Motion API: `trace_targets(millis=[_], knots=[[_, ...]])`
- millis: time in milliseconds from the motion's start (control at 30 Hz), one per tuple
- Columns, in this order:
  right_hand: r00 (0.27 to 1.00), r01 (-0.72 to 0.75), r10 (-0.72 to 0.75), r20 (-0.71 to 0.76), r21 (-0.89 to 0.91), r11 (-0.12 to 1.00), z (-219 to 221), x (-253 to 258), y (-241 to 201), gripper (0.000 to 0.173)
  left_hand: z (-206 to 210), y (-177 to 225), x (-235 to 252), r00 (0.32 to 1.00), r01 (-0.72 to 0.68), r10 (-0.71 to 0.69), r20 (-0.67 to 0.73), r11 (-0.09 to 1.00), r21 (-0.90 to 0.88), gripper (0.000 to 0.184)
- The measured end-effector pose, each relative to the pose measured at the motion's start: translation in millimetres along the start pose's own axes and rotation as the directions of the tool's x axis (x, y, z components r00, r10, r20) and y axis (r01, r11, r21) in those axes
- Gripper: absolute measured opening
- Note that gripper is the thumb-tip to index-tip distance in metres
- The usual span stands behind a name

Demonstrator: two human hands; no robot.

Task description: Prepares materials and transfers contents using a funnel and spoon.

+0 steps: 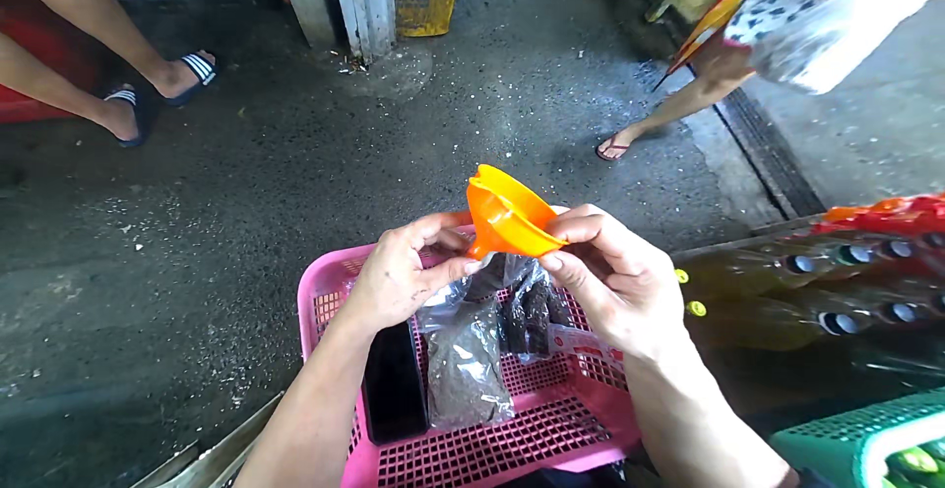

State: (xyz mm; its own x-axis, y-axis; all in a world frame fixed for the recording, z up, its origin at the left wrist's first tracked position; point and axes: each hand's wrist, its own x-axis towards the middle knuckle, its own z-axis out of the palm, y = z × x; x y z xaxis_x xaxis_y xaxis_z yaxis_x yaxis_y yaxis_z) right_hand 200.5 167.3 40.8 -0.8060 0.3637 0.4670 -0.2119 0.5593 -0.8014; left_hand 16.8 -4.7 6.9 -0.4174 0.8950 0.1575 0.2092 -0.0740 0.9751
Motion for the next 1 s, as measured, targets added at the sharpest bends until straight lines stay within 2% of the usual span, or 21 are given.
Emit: trace_targets(millis=[233, 333, 467, 567, 633, 700, 800, 900, 1000], knots=[[0.997, 0.045, -0.047, 0.054, 0.047, 0.998, 4.3, -1.5, 1.4, 0.012, 0.3, 1.4, 0.1, 0.997, 0.017, -0.018, -0.069, 1.000, -0.019, 0.048], [0.996, 0.075, -0.078, 0.052, 0.049, 0.996, 1.8, -1.1, 0.4, 0.013, -0.5, 1.4, -0.9, 1.000, 0.000, -0.001, 0.028, 1.000, 0.030, 0.032], [0.996, 0.068, -0.072, 0.045, 0.086, 0.994, 4.2, -1.3, 1.2, 0.013, -0.8, -0.2, -1.4, 0.986, -0.061, 0.054, 0.157, 0.997, 0.039, 0.035], [0.999, 0.040, -0.043, 0.010, 0.176, 0.984, 9.5, -0.2, -0.3, 0.017, 0.1, 0.5, -1.5, 0.990, -0.075, 0.075, 0.116, 0.997, -0.007, 0.030], [1.000, -0.001, 0.004, -0.011, 0.295, 0.955, 9.2, 2.3, 1.0, 0.036, 1.1, 1.9, -2.0, 0.992, -0.091, 0.096, 0.076, 0.993, -0.073, 0.024], [0.994, -0.026, 0.063, -0.084, 0.387, 0.922, 3.2, 6.9, 5.7, 0.046, 2.3, 2.8, -3.5, 0.993, -0.111, 0.117, 0.029, 0.981, -0.156, 0.023], [0.985, -0.036, 0.109, -0.131, 0.466, 0.884, -5.6, 10.8, 11.2, 0.041, 3.3, 0.1, -4.7, 0.988, -0.156, 0.147, -0.053, 0.935, -0.317, 0.024], [0.986, -0.165, 0.161, 0.045, 0.408, 0.898, 4.7, 4.3, 10.0, 0.030, 9.2, -3.2, -1.4, 0.978, -0.207, 0.173, -0.115, 0.874, -0.440, 0.025], [0.940, -0.295, 0.210, 0.267, 0.334, 0.895, 33.6, -4.7, 3.5, 0.040, 17.0, -1.9, -0.3, 0.972, -0.229, 0.170, -0.162, 0.839, -0.494, 0.026]])
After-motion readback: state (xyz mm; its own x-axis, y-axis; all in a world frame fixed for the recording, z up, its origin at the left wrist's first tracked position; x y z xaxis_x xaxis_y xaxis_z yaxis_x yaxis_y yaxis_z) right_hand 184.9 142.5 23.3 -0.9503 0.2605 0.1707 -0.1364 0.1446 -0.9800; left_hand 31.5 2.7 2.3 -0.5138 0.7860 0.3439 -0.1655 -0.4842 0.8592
